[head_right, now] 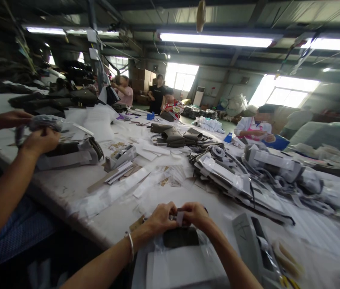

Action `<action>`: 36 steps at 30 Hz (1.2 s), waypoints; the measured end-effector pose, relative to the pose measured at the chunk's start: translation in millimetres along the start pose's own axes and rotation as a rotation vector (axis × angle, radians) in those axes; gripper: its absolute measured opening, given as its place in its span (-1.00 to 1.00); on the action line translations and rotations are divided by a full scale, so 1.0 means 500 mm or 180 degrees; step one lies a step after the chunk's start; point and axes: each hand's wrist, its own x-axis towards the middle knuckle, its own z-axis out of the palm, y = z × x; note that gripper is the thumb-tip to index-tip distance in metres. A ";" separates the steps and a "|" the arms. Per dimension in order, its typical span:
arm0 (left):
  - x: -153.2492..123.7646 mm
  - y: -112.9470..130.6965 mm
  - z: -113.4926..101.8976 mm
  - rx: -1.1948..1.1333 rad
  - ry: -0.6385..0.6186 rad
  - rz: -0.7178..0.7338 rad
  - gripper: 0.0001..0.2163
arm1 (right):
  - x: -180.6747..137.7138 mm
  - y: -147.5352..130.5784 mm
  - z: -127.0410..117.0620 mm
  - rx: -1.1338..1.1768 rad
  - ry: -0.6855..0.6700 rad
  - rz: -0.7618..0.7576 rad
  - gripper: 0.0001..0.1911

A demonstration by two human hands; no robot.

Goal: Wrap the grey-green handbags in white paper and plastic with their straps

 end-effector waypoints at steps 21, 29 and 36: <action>0.007 -0.011 0.012 0.0101 0.0022 -0.0529 -0.62 | -0.018 0.002 0.020 -0.0540 0.0062 -0.0334 -0.64; -0.005 0.002 -0.010 -0.0057 -0.0104 -0.0476 -0.64 | -0.003 0.002 0.034 -0.1147 0.0295 -0.0552 -0.82; 0.015 -0.041 0.040 0.0176 0.0005 0.0238 -0.59 | 0.037 0.049 0.011 -0.1456 0.0001 -0.0427 -0.78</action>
